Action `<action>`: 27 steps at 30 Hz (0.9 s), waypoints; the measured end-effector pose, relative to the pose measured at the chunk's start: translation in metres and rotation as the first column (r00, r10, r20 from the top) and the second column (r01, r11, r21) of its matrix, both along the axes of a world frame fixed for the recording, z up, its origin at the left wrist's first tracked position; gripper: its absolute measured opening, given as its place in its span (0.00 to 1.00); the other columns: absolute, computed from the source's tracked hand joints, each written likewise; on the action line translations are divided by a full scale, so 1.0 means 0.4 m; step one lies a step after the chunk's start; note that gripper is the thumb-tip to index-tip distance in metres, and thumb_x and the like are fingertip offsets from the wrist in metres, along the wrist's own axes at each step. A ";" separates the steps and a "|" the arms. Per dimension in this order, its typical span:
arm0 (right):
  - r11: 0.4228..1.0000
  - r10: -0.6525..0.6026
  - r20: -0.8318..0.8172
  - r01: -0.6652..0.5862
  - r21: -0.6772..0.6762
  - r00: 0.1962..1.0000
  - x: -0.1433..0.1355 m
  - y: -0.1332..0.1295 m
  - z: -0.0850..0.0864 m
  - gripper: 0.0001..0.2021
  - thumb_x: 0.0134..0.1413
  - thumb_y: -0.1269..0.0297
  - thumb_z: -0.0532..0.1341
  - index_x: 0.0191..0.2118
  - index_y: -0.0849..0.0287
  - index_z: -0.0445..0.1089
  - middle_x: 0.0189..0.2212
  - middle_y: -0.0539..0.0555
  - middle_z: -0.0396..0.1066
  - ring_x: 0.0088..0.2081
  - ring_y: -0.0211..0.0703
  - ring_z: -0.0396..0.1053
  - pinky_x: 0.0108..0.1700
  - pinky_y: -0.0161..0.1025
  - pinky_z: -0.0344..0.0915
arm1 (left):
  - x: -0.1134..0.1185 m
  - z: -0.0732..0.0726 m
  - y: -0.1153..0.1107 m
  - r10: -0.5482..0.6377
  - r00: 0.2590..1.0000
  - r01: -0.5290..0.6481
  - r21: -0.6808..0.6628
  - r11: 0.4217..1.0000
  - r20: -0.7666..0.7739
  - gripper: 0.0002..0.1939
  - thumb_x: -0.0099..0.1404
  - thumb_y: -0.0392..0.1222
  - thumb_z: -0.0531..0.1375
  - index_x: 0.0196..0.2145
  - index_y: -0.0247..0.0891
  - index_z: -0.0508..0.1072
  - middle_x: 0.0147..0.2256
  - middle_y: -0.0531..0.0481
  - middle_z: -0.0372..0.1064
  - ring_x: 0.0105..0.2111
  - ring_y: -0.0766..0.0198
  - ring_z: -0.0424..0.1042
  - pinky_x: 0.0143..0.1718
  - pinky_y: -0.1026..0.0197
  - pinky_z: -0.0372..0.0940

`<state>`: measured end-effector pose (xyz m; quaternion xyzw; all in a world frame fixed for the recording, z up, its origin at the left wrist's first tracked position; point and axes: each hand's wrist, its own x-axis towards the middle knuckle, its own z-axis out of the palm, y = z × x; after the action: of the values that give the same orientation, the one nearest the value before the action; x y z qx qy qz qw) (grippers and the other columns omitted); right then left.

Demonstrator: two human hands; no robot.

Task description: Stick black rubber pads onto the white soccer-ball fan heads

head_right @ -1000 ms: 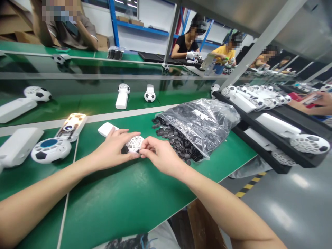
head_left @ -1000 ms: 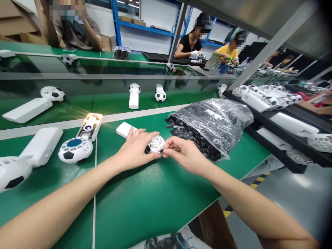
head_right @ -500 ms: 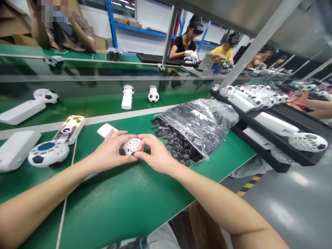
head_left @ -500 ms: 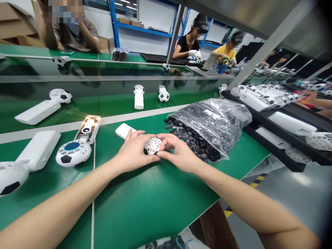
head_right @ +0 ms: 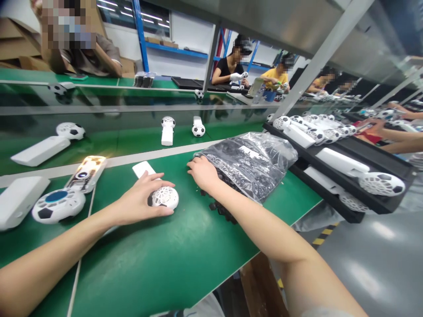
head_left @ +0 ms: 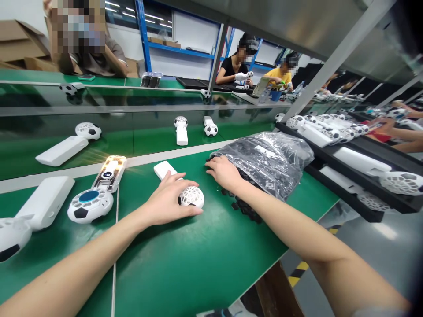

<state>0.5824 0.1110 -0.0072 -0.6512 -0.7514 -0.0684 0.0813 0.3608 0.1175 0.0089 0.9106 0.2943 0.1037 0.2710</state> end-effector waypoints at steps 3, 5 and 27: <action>0.997 0.034 0.169 -0.022 -0.073 0.985 -0.002 0.007 -0.002 0.11 0.56 0.71 0.50 0.38 0.65 0.69 0.34 0.60 0.67 0.38 0.48 0.63 0.38 0.40 0.60 | 0.005 -0.003 -0.005 0.011 1.000 -0.011 0.012 1.000 0.014 0.30 0.50 0.60 0.59 0.47 0.42 0.66 0.49 0.44 0.62 0.57 0.50 0.48 0.58 0.41 0.33; 0.994 0.064 0.182 -0.047 -0.097 0.981 -0.006 0.001 0.002 0.11 0.55 0.75 0.50 0.36 0.67 0.69 0.33 0.61 0.67 0.38 0.49 0.63 0.38 0.41 0.59 | 0.007 0.000 -0.005 -0.007 1.000 0.006 0.025 1.000 0.028 0.31 0.49 0.59 0.60 0.47 0.41 0.66 0.48 0.44 0.62 0.55 0.51 0.52 0.58 0.43 0.33; 0.924 0.281 -0.645 -0.381 -0.017 0.710 -0.096 -0.176 0.087 0.03 0.52 0.70 0.57 0.30 0.61 0.67 0.30 0.50 0.68 0.33 0.34 0.65 0.39 0.34 0.62 | -0.039 0.007 0.003 -0.112 0.992 0.119 -0.135 0.984 0.065 0.29 0.49 0.35 0.55 0.51 0.39 0.58 0.58 0.46 0.48 0.61 0.57 0.38 0.59 0.51 0.42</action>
<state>0.5439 0.0406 0.0276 -0.4942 -0.7874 0.2261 0.2910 0.3454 0.1186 0.0117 0.9018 0.2396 0.0929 0.3474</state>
